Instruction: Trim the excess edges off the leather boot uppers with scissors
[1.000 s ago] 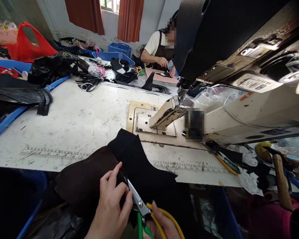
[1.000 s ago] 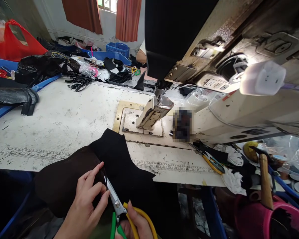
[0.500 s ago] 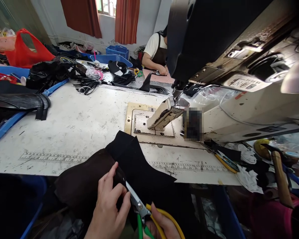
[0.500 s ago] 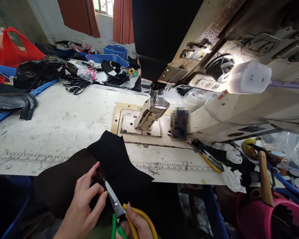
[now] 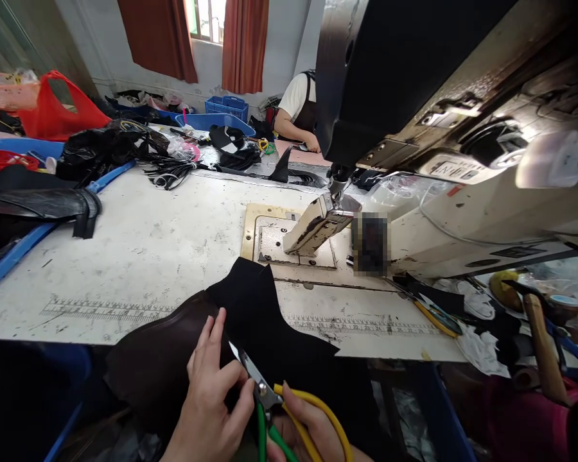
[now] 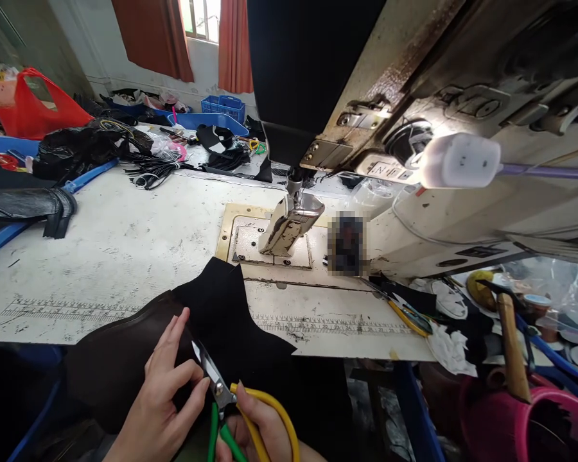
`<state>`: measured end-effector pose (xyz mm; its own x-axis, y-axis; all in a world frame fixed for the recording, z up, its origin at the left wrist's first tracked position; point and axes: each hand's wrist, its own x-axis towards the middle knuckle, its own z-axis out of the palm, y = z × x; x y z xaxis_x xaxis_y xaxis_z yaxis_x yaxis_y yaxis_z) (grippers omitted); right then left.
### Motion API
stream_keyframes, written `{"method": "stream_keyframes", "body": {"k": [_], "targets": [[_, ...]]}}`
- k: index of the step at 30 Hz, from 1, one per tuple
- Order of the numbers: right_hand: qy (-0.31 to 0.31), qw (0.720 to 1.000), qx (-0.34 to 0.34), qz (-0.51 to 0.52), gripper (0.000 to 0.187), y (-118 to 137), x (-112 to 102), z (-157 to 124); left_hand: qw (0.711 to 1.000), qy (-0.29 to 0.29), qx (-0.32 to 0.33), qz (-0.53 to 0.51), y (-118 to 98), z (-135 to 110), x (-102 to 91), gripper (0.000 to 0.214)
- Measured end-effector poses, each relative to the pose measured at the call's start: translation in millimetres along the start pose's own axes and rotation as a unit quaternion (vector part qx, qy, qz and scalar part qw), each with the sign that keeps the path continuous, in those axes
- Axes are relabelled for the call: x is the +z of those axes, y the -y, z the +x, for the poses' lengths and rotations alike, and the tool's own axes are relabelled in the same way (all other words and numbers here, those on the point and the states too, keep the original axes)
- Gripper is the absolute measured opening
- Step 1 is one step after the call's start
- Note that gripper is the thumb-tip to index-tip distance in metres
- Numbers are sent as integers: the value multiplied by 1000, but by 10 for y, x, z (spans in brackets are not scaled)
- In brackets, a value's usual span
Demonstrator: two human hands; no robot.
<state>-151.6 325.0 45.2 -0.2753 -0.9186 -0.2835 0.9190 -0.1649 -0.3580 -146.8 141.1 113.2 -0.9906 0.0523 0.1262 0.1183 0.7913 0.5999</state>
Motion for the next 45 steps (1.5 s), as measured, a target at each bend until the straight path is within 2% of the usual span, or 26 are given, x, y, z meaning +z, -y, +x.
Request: {"method": "stream_keyframes", "body": {"k": [6, 9, 12, 15, 17, 19, 21, 27, 32, 38, 42, 45], "targets": [[-35, 998, 51, 0, 86, 103, 18, 42, 999, 32, -5, -18, 18, 2, -53, 23], [-26, 997, 63, 26, 82, 140, 44, 65, 998, 52, -5, -28, 63, -14, -120, 25], [-12, 998, 46, 48, 79, 145, 54, 103, 997, 70, -6, -41, 158, 10, -225, 27], [-13, 998, 38, 43, 78, 129, 36, 141, 997, 3, -71, -17, 225, 116, -280, 27], [-25, 999, 38, 21, 77, 113, 4, 160, 992, -56, -106, 34, 214, 209, -245, 38], [-48, 998, 40, -11, 78, 93, -44, 167, 988, -76, -98, 93, 169, 281, -161, 37], [-79, 995, 44, -43, 81, 67, -99, 154, 985, -84, -81, 127, 123, 307, -66, 24], [-139, 984, 29, -104, 84, -50, -212, 30, 988, -122, -63, 72, 118, 180, 46, 19], [-112, 990, 22, -84, 86, -40, -149, 110, 991, -86, -101, 8, 124, 129, 12, 24], [-54, 998, 31, -22, 76, 104, 36, 386, 982, -40, -163, -83, 131, 161, -103, 33], [-19, 1000, -1, 22, 73, 114, 90, 538, 976, -32, -178, -120, 150, 176, -164, 34], [8, 998, 6, 65, 75, 113, 121, 632, 975, -33, -175, -131, 174, 163, -179, 32]]}}
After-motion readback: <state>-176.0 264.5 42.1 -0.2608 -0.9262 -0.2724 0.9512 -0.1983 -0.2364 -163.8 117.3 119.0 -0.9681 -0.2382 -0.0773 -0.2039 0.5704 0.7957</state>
